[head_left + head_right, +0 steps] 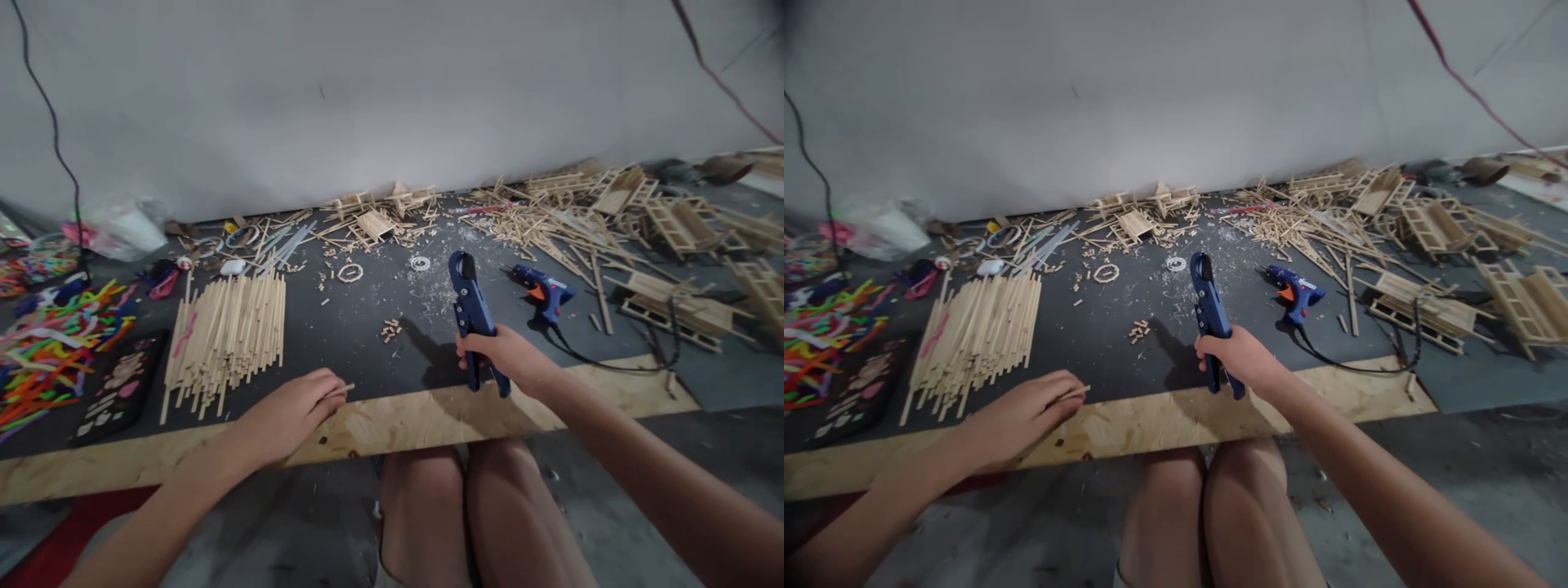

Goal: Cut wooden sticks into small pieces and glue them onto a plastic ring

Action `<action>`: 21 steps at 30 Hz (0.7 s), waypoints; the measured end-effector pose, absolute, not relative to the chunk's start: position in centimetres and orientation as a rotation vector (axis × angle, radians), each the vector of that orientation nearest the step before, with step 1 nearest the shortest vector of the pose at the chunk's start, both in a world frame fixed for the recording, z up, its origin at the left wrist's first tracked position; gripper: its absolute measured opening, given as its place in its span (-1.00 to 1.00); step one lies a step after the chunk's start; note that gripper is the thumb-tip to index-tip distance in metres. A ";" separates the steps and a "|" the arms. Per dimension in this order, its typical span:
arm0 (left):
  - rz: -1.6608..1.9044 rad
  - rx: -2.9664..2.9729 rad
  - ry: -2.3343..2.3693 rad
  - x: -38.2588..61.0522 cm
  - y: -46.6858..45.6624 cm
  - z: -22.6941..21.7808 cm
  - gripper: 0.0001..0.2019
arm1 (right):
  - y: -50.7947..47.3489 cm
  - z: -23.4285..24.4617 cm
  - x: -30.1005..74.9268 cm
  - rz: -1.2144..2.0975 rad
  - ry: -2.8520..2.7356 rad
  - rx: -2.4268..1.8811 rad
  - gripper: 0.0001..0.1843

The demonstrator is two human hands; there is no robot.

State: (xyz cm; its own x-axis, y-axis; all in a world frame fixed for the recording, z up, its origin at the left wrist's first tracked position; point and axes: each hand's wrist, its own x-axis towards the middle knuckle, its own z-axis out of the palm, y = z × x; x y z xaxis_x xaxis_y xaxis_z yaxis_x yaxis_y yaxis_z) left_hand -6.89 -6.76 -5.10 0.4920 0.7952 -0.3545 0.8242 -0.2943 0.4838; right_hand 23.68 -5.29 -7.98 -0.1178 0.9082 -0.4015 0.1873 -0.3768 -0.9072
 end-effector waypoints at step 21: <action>0.373 2.109 1.602 -1.0 0.0 -7.4 -0.69 | -5.5 -6.8 24.2 1.127 -1.699 -1.915 -0.80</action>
